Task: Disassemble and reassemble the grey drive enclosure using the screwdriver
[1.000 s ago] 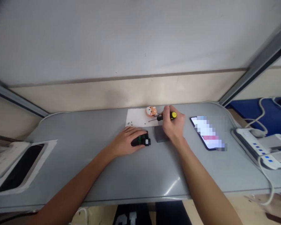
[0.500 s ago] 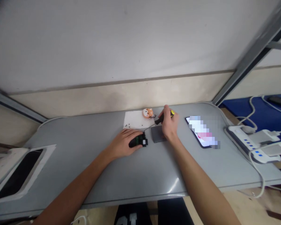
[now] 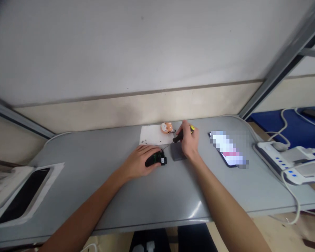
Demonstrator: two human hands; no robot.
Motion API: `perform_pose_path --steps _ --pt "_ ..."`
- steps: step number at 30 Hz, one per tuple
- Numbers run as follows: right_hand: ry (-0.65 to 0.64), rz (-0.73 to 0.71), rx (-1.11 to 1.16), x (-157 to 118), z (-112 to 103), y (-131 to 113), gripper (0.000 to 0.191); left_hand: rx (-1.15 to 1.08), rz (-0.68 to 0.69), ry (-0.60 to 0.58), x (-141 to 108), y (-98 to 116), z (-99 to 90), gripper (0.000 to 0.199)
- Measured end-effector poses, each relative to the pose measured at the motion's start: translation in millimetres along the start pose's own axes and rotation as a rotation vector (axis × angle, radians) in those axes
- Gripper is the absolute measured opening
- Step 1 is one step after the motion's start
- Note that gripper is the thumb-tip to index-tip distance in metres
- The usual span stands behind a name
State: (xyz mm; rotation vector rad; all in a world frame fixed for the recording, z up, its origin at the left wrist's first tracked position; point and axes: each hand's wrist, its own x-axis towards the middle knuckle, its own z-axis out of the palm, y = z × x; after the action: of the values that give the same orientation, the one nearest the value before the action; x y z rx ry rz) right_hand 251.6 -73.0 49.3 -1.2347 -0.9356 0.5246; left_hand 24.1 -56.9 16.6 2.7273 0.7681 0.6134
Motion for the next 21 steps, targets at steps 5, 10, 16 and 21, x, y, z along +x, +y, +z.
perform_pose_path --steps 5,10,16,21 --pt "-0.021 0.022 0.040 -1.0 2.8 3.9 0.056 0.005 0.008 0.140 2.3 -0.7 2.9 0.015" --pt "-0.062 0.016 0.053 -2.0 4.1 6.4 0.056 -0.006 0.060 0.229 3.8 -2.4 3.4 0.010" --pt "-0.058 0.026 0.081 -2.6 4.9 6.8 0.053 0.000 0.098 0.264 2.7 -5.5 5.5 0.007" --pt "-0.075 0.029 0.061 -3.4 5.0 4.6 0.053 0.010 0.114 0.270 2.5 -5.5 4.4 0.006"
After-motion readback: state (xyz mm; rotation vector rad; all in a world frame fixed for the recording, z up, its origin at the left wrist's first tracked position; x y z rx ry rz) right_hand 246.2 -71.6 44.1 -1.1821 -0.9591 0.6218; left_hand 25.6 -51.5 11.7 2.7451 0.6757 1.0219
